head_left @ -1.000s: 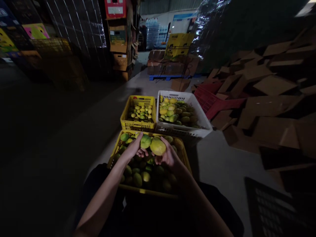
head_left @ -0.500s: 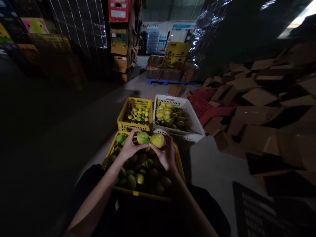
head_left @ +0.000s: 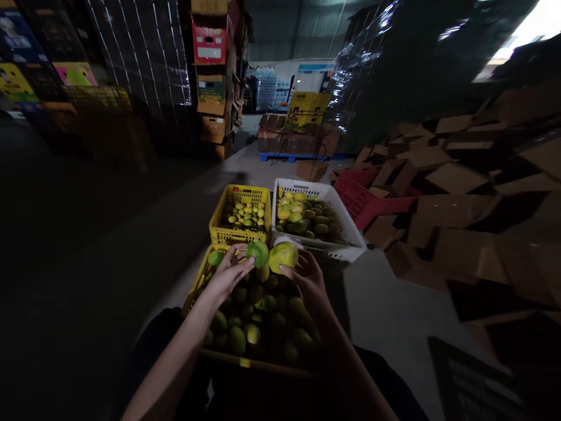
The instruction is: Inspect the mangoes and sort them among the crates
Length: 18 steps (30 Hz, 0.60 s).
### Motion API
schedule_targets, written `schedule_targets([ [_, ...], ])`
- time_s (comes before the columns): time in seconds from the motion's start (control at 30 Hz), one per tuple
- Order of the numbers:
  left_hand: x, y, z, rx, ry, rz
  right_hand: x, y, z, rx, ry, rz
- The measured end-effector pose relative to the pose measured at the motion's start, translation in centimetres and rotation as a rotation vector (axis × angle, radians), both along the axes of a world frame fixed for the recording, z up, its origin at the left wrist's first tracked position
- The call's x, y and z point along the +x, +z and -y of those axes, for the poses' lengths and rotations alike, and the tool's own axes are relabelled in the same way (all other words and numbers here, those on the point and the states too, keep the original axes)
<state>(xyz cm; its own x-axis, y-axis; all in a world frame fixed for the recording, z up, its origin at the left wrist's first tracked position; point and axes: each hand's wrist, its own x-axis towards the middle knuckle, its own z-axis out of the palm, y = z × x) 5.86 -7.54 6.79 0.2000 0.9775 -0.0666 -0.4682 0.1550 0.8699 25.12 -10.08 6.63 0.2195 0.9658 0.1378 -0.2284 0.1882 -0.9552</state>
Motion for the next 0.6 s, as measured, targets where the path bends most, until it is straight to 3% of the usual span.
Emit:
schedule_targets([
  [0.2,1.2,-0.7,-0.4,-0.230,0.026,0.115,0.9,-0.1,0.5,-0.121,0.116,-0.073],
  [0.47,3.1,-1.9,0.7,-0.043,-0.140,0.017,1.6,-3.1,0.9,-0.202,0.194,-0.177],
  [0.6,3.4,-2.2,1.2,-0.033,-0.198,-0.062,1.1,-3.8,1.8,-0.154,0.160,-0.026],
])
